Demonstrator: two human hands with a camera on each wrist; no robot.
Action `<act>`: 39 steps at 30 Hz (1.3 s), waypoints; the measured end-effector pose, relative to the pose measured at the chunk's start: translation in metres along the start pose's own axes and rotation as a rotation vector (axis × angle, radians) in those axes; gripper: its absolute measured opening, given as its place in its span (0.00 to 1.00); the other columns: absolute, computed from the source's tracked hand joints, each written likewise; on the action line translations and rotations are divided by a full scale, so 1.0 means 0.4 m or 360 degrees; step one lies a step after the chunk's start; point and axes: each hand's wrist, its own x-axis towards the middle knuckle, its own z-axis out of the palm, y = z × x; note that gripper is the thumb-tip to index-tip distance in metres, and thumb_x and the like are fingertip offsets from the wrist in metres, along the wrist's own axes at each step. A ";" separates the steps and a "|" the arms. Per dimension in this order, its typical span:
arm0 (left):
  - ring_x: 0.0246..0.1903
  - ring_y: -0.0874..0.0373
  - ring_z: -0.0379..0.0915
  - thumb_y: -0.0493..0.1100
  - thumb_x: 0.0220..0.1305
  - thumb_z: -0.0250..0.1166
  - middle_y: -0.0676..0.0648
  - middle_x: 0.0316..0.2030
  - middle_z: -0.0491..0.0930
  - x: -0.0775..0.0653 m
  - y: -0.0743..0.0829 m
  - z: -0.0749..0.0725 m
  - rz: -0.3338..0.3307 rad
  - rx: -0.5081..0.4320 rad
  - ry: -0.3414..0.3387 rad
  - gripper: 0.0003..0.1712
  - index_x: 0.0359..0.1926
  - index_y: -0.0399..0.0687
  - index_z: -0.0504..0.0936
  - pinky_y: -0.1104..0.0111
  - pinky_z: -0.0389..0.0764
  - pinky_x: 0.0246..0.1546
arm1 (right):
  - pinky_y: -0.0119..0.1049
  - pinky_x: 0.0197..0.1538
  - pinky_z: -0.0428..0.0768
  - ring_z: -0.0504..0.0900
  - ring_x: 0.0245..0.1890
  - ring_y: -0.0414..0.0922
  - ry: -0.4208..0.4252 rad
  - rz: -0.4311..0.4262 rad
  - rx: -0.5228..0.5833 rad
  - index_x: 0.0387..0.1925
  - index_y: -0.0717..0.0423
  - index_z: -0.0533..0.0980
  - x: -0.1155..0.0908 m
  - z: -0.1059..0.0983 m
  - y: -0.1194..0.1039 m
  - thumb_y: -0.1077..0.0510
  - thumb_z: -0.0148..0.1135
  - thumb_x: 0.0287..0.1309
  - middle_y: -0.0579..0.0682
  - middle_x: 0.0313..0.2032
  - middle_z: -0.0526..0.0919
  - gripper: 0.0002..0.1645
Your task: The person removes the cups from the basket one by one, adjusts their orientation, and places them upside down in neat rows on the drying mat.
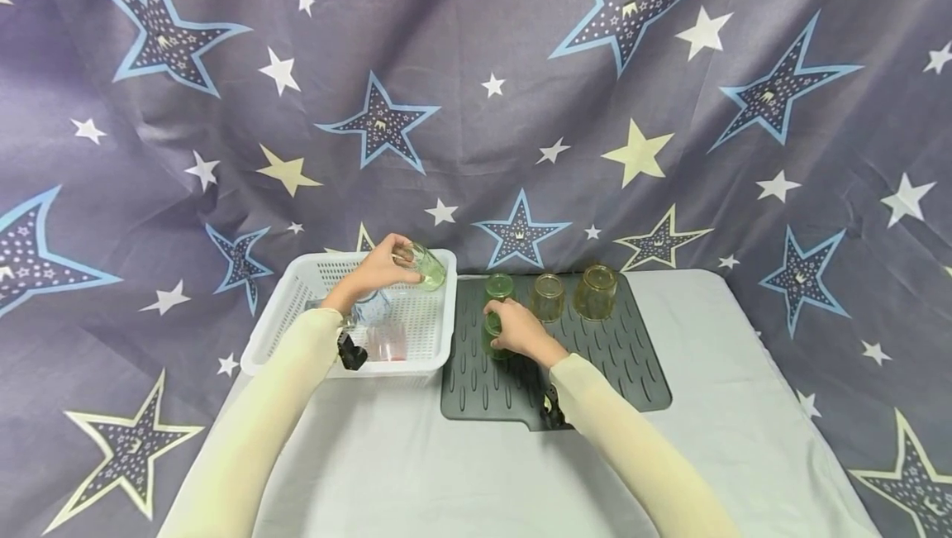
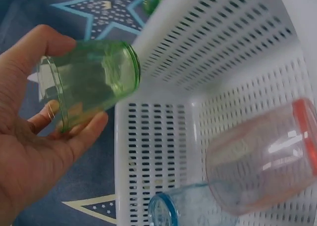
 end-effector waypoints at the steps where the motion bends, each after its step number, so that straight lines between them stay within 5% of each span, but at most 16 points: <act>1: 0.56 0.44 0.71 0.34 0.53 0.73 0.34 0.57 0.69 -0.001 0.000 0.000 -0.0008 -0.0066 -0.0004 0.41 0.64 0.36 0.60 0.54 0.76 0.62 | 0.54 0.56 0.82 0.81 0.56 0.59 -0.0003 0.0007 -0.0002 0.61 0.56 0.77 -0.001 0.000 0.000 0.62 0.80 0.48 0.63 0.58 0.79 0.36; 15: 0.48 0.60 0.74 0.36 0.63 0.65 0.49 0.53 0.71 0.004 0.011 0.009 -0.0016 -0.0646 -0.0065 0.32 0.65 0.45 0.62 0.60 0.69 0.58 | 0.54 0.53 0.82 0.81 0.55 0.59 -0.0002 -0.0009 0.0016 0.62 0.57 0.75 -0.006 0.005 0.011 0.63 0.78 0.50 0.63 0.59 0.78 0.36; 24: 0.47 0.61 0.77 0.31 0.66 0.57 0.48 0.52 0.72 0.011 0.032 0.023 0.0072 -0.0882 -0.0157 0.28 0.65 0.45 0.61 0.70 0.79 0.52 | 0.54 0.52 0.82 0.81 0.56 0.57 -0.0055 0.0044 0.0030 0.64 0.52 0.75 -0.003 -0.007 0.009 0.61 0.78 0.52 0.61 0.61 0.76 0.37; 31: 0.47 0.61 0.78 0.27 0.66 0.53 0.48 0.52 0.71 0.009 0.049 0.035 0.0117 -0.0984 -0.0208 0.26 0.61 0.49 0.63 0.70 0.80 0.51 | 0.54 0.51 0.82 0.81 0.56 0.57 -0.0049 0.0038 0.0051 0.65 0.51 0.74 -0.004 -0.005 0.013 0.61 0.77 0.53 0.61 0.61 0.76 0.37; 39: 0.50 0.59 0.76 0.18 0.56 0.54 0.51 0.54 0.70 0.001 0.059 0.043 0.0296 -0.0989 -0.0333 0.37 0.60 0.57 0.66 0.69 0.82 0.47 | 0.54 0.50 0.83 0.81 0.55 0.57 -0.0061 0.0032 0.0050 0.64 0.51 0.74 -0.005 -0.003 0.019 0.60 0.77 0.53 0.60 0.62 0.76 0.37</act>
